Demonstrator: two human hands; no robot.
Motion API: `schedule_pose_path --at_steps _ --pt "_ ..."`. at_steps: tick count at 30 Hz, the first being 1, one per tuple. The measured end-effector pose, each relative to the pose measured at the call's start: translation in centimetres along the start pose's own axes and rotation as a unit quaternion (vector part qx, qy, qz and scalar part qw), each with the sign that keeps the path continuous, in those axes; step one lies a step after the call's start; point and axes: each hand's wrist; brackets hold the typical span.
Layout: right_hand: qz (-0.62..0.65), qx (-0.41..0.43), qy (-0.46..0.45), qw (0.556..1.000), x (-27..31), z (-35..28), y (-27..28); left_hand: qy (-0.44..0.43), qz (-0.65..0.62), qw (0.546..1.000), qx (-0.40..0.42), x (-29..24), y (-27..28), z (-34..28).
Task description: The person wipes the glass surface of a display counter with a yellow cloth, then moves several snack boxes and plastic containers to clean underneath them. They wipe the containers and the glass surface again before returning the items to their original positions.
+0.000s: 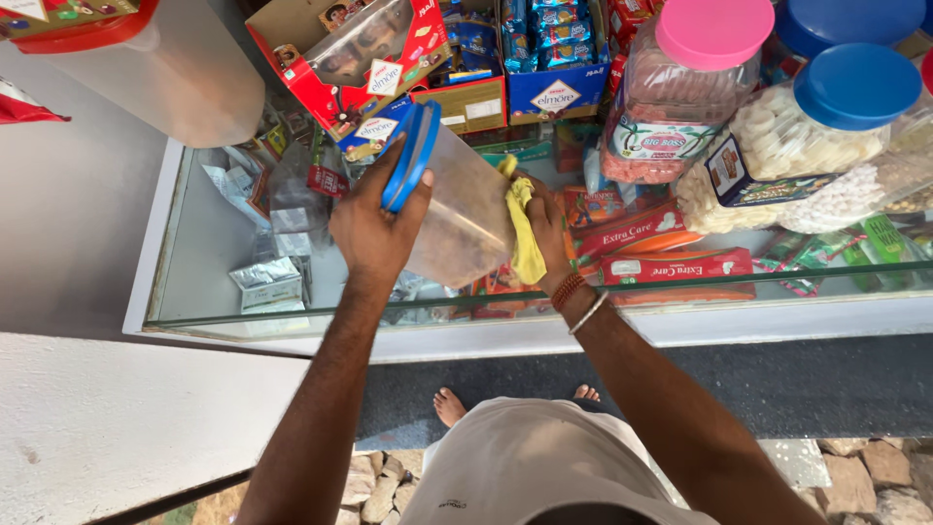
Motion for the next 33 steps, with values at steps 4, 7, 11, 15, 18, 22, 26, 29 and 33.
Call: schedule_pose_path --at_steps 4,7,11,15,18,22,26,29,33 --pt "0.215 -0.035 -0.095 0.971 -1.5 2.3 -0.5 0.034 -0.004 0.999 -0.027 -0.1 0.2 0.4" --pt "0.247 -0.107 -0.183 0.946 -0.8 3.7 -1.2 0.091 -0.001 0.996 -0.019 -0.5 0.1 0.7" --pt "0.413 0.062 -0.248 0.874 -0.4 4.0 -2.0 0.091 0.017 0.993 -0.08 -0.7 -0.3 1.4" --pt "0.456 0.086 -0.285 0.839 -1.5 2.9 -3.6 0.116 -0.043 0.983 -0.134 -0.1 -0.7 3.2" --pt "0.418 -0.031 -0.266 0.868 -1.5 0.9 -5.5 0.092 -0.057 0.978 -0.181 0.3 -0.9 4.4" --pt "0.271 -0.13 -0.21 0.93 1.4 -1.1 -7.9 0.053 -0.061 0.981 -0.176 0.7 -0.6 5.1" --pt "0.262 -0.13 -0.081 0.953 4.5 1.0 -7.6 0.009 -0.035 0.987 -0.159 0.3 -0.3 5.2" --pt "0.225 -0.11 0.028 0.968 4.5 5.6 -5.7 0.005 -0.036 0.99 -0.137 -0.4 -0.1 5.0" --pt "0.3 -0.095 -0.03 0.949 2.1 10.1 -2.8 0.025 -0.049 0.991 -0.122 -1.6 -0.2 4.5"
Point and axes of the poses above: each hand's wrist, its own z-axis towards the middle knuckle, its own y-axis out of the back of the hand, x = y × z, and after that the axes turned 13 degrees about z, right-handed
